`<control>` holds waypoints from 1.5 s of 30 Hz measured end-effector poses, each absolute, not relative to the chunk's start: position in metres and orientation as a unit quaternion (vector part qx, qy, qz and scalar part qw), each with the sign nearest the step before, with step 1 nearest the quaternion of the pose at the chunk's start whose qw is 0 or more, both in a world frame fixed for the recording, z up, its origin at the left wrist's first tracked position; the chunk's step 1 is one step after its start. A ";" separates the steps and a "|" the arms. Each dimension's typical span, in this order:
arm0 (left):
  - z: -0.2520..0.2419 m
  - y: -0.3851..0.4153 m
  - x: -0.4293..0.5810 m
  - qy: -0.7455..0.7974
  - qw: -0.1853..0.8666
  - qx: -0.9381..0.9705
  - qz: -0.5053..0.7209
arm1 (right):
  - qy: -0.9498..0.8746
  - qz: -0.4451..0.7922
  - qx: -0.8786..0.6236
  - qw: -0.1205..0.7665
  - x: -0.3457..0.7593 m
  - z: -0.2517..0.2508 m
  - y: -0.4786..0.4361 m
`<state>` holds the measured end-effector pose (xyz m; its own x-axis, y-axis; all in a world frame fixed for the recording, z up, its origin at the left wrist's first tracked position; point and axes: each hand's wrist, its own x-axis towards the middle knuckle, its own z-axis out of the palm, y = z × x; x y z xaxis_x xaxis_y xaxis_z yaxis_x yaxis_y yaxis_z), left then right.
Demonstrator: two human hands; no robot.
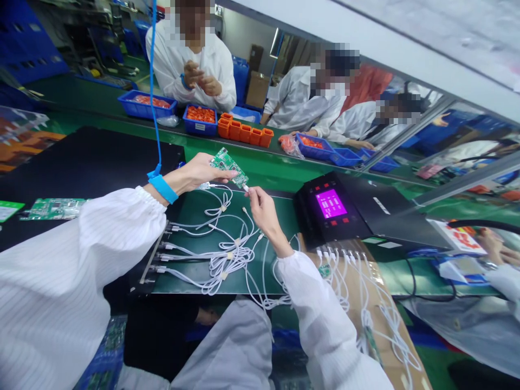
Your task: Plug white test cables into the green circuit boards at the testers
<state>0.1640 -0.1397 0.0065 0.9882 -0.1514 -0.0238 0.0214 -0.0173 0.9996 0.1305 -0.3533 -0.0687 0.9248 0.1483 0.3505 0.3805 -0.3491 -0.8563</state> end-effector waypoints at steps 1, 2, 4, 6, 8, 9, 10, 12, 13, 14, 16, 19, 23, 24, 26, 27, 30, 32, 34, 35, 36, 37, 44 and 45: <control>0.007 -0.140 0.163 -0.044 0.701 0.709 -0.064 | -0.161 -0.105 -0.816 0.546 0.131 -0.069 -0.353; 0.009 -0.141 0.162 -0.040 0.706 0.704 -0.066 | -0.160 -0.102 -0.819 0.541 0.131 -0.069 -0.353; 0.013 -0.143 0.158 -0.035 0.720 0.689 -0.069 | -0.163 -0.116 -0.836 0.511 0.131 -0.067 -0.352; 0.017 -0.146 0.155 -0.030 0.735 0.674 -0.068 | -0.164 -0.206 -0.855 0.446 0.129 -0.064 -0.352; 0.020 -0.149 0.153 -0.034 0.745 0.664 -0.056 | -0.169 -0.335 -0.851 0.368 0.124 -0.063 -0.352; 0.021 -0.150 0.153 -0.039 0.748 0.660 -0.049 | -0.183 -0.379 -0.842 0.337 0.121 -0.064 -0.351; 0.021 -0.151 0.154 -0.045 0.750 0.659 -0.042 | -0.213 -0.392 -0.839 0.313 0.117 -0.066 -0.349; 0.019 -0.152 0.155 -0.060 0.745 0.664 -0.036 | -0.318 -0.323 -0.850 0.267 0.112 -0.075 -0.341; 0.018 -0.153 0.155 -0.069 0.739 0.669 -0.035 | -0.372 -0.265 -0.856 0.240 0.110 -0.081 -0.335; 0.017 -0.153 0.155 -0.076 0.733 0.675 -0.035 | -0.417 -0.209 -0.859 0.210 0.109 -0.088 -0.329; 0.016 -0.152 0.154 -0.089 0.722 0.685 -0.033 | -0.470 -0.125 -0.859 0.158 0.109 -0.102 -0.313; 0.015 -0.151 0.152 -0.092 0.706 0.702 -0.031 | -0.495 -0.077 -0.857 0.120 0.114 -0.117 -0.292; 0.013 -0.150 0.154 -0.087 0.681 0.726 -0.024 | -0.517 -0.061 -0.850 0.085 0.117 -0.121 -0.282; 0.011 -0.150 0.156 -0.089 0.675 0.732 -0.021 | -0.518 -0.065 -0.848 0.086 0.118 -0.120 -0.283; 0.006 -0.150 0.159 -0.099 0.663 0.742 -0.012 | -0.511 -0.085 -0.849 0.106 0.117 -0.117 -0.287; 0.003 -0.150 0.161 -0.106 0.658 0.746 -0.008 | -0.503 -0.096 -0.850 0.123 0.117 -0.116 -0.289; -0.002 -0.151 0.164 -0.117 0.638 0.761 0.002 | -0.468 -0.127 -0.853 0.192 0.115 -0.113 -0.297; -0.002 -0.151 0.164 -0.117 0.614 0.781 0.011 | -0.421 -0.162 -0.852 0.267 0.114 -0.112 -0.301; -0.001 -0.151 0.162 -0.136 0.576 0.805 0.031 | -0.345 -0.214 -0.836 0.370 0.113 -0.109 -0.304; 0.001 -0.151 0.161 -0.154 0.552 0.818 0.048 | -0.300 -0.240 -0.820 0.424 0.113 -0.108 -0.304; 0.002 -0.151 0.159 -0.175 0.525 0.830 0.070 | -0.257 -0.261 -0.800 0.475 0.113 -0.105 -0.305; 0.002 -0.151 0.158 -0.196 0.496 0.841 0.094 | -0.219 -0.276 -0.779 0.519 0.113 -0.102 -0.305; 0.000 -0.158 0.155 -0.235 0.418 0.869 0.126 | -0.122 -0.313 -0.716 0.612 0.112 -0.081 -0.312; -0.001 -0.158 0.155 -0.234 0.412 0.871 0.129 | -0.118 -0.318 -0.714 0.613 0.111 -0.080 -0.313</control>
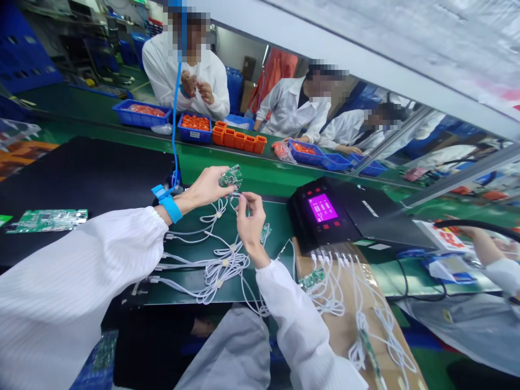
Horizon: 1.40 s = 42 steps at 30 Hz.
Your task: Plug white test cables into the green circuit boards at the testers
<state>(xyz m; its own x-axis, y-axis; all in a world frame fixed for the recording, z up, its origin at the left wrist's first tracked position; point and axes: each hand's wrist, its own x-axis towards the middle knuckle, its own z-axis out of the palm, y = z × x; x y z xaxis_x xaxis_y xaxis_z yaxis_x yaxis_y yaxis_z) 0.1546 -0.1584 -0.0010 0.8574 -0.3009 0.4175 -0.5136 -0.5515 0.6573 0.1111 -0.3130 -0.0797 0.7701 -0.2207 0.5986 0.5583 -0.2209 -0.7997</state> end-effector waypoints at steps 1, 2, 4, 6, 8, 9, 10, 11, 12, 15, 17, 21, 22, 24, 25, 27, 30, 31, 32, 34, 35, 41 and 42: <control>-0.002 -0.159 0.155 -0.233 0.406 0.874 0.135 | -0.114 -0.322 -0.711 0.615 0.111 -0.078 -0.314; -0.002 -0.160 0.154 -0.233 0.399 0.875 0.142 | -0.108 -0.328 -0.708 0.616 0.111 -0.078 -0.315; -0.002 -0.161 0.154 -0.232 0.386 0.879 0.157 | -0.102 -0.340 -0.705 0.614 0.112 -0.076 -0.317; -0.002 -0.162 0.153 -0.228 0.376 0.883 0.164 | -0.105 -0.352 -0.710 0.601 0.113 -0.075 -0.318; -0.001 -0.164 0.151 -0.225 0.376 0.885 0.156 | -0.112 -0.358 -0.720 0.584 0.115 -0.075 -0.318; -0.001 -0.164 0.150 -0.225 0.380 0.885 0.149 | -0.114 -0.361 -0.723 0.578 0.115 -0.075 -0.318; -0.001 -0.165 0.149 -0.225 0.385 0.884 0.140 | -0.115 -0.364 -0.726 0.573 0.116 -0.074 -0.318; 0.000 -0.165 0.149 -0.225 0.389 0.884 0.132 | -0.115 -0.366 -0.728 0.569 0.116 -0.074 -0.317; 0.000 -0.165 0.148 -0.224 0.391 0.884 0.126 | -0.114 -0.370 -0.730 0.564 0.116 -0.074 -0.317; 0.001 -0.165 0.147 -0.220 0.392 0.886 0.117 | -0.107 -0.386 -0.738 0.542 0.116 -0.072 -0.316; 0.002 -0.165 0.147 -0.216 0.400 0.884 0.111 | -0.104 -0.399 -0.740 0.532 0.117 -0.071 -0.315; 0.005 -0.166 0.146 -0.198 0.413 0.882 0.110 | -0.118 -0.416 -0.735 0.522 0.119 -0.069 -0.313; 0.006 -0.166 0.145 -0.196 0.410 0.883 0.114 | -0.123 -0.418 -0.732 0.523 0.120 -0.069 -0.312; 0.007 -0.166 0.145 -0.198 0.406 0.884 0.124 | -0.125 -0.418 -0.726 0.531 0.121 -0.069 -0.310; 0.007 -0.167 0.144 -0.198 0.406 0.883 0.127 | -0.123 -0.417 -0.724 0.535 0.121 -0.069 -0.309; 0.008 -0.167 0.144 -0.192 0.412 0.881 0.130 | -0.113 -0.416 -0.722 0.542 0.123 -0.069 -0.307; 0.009 -0.166 0.145 -0.178 0.424 0.878 0.133 | -0.101 -0.412 -0.723 0.546 0.124 -0.069 -0.305; 0.009 -0.166 0.145 -0.177 0.425 0.877 0.134 | -0.099 -0.410 -0.724 0.545 0.124 -0.069 -0.305; 0.009 -0.166 0.144 -0.178 0.425 0.877 0.134 | -0.098 -0.410 -0.726 0.544 0.124 -0.069 -0.304; 0.009 -0.165 0.144 -0.179 0.424 0.878 0.130 | -0.101 -0.413 -0.726 0.540 0.125 -0.069 -0.304; 0.009 -0.165 0.144 -0.178 0.425 0.878 0.129 | -0.104 -0.417 -0.725 0.539 0.124 -0.069 -0.304; 0.009 -0.165 0.142 -0.161 0.436 0.875 0.134 | -0.108 -0.425 -0.741 0.509 0.124 -0.065 -0.300; 0.010 -0.165 0.142 -0.157 0.436 0.876 0.135 | -0.108 -0.424 -0.744 0.506 0.124 -0.064 -0.299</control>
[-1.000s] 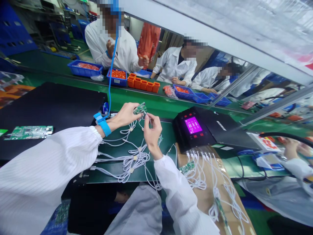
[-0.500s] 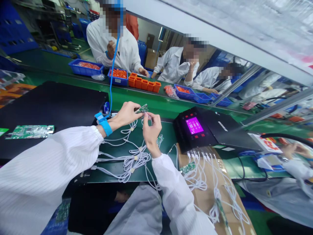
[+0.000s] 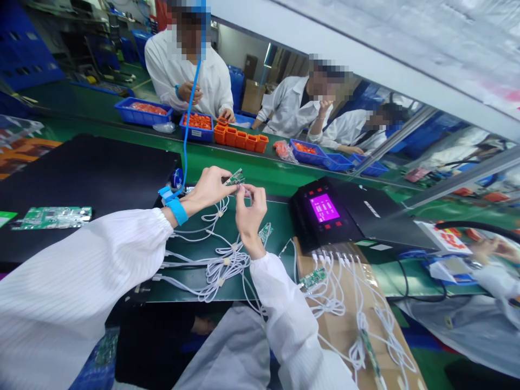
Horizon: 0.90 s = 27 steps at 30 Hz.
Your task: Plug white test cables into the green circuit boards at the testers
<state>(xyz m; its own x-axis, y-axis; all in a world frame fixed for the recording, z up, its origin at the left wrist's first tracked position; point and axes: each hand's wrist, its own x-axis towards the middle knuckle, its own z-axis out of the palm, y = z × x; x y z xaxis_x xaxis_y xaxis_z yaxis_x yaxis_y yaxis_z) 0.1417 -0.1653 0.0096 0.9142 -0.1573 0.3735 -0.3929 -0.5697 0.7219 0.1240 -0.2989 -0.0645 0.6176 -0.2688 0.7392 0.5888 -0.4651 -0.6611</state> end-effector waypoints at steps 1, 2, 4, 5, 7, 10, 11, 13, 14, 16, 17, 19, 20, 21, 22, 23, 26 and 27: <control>0.010 -0.165 0.142 -0.154 0.436 0.876 0.136 | -0.108 -0.422 -0.745 0.506 0.124 -0.064 -0.298; 0.010 -0.166 0.142 -0.153 0.436 0.876 0.136 | -0.109 -0.421 -0.744 0.508 0.124 -0.064 -0.298; 0.010 -0.166 0.142 -0.153 0.431 0.878 0.140 | -0.113 -0.419 -0.737 0.517 0.125 -0.065 -0.296; 0.009 -0.166 0.142 -0.155 0.426 0.880 0.143 | -0.115 -0.419 -0.734 0.522 0.125 -0.066 -0.296; 0.008 -0.167 0.143 -0.158 0.414 0.884 0.149 | -0.111 -0.416 -0.733 0.527 0.126 -0.067 -0.295; 0.005 -0.168 0.143 -0.157 0.409 0.886 0.150 | -0.092 -0.411 -0.736 0.530 0.128 -0.068 -0.293; 0.004 -0.168 0.143 -0.155 0.409 0.887 0.150 | -0.088 -0.412 -0.734 0.533 0.129 -0.068 -0.292; 0.002 -0.169 0.144 -0.152 0.404 0.889 0.151 | -0.084 -0.416 -0.730 0.536 0.130 -0.067 -0.291; 0.001 -0.169 0.144 -0.151 0.398 0.892 0.152 | -0.084 -0.418 -0.729 0.535 0.131 -0.067 -0.291; 0.000 -0.169 0.145 -0.154 0.383 0.898 0.154 | -0.085 -0.418 -0.733 0.529 0.131 -0.067 -0.290; -0.001 -0.170 0.145 -0.159 0.376 0.900 0.155 | -0.085 -0.416 -0.735 0.528 0.131 -0.068 -0.289; -0.003 -0.171 0.145 -0.168 0.363 0.903 0.160 | -0.085 -0.411 -0.732 0.537 0.131 -0.068 -0.288; -0.003 -0.171 0.145 -0.171 0.358 0.904 0.161 | -0.085 -0.408 -0.726 0.546 0.131 -0.068 -0.287; -0.004 -0.171 0.145 -0.173 0.353 0.905 0.163 | -0.084 -0.407 -0.720 0.556 0.131 -0.069 -0.287; -0.004 -0.171 0.145 -0.174 0.350 0.906 0.165 | -0.084 -0.404 -0.714 0.566 0.131 -0.069 -0.287; -0.004 -0.170 0.145 -0.173 0.348 0.907 0.165 | -0.085 -0.399 -0.711 0.573 0.131 -0.068 -0.287; -0.005 -0.169 0.146 -0.171 0.345 0.909 0.157 | -0.089 -0.374 -0.718 0.580 0.130 -0.067 -0.290; -0.005 -0.168 0.146 -0.172 0.344 0.911 0.152 | -0.086 -0.366 -0.722 0.580 0.130 -0.067 -0.291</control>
<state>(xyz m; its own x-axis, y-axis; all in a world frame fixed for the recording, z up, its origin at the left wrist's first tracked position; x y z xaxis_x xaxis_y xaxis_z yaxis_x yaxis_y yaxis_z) 0.1463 -0.1684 -0.0049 0.8947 -0.2088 0.3949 -0.4177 -0.7046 0.5737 0.1299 -0.2913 -0.0665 0.7168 -0.3000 0.6294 0.5498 -0.3119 -0.7749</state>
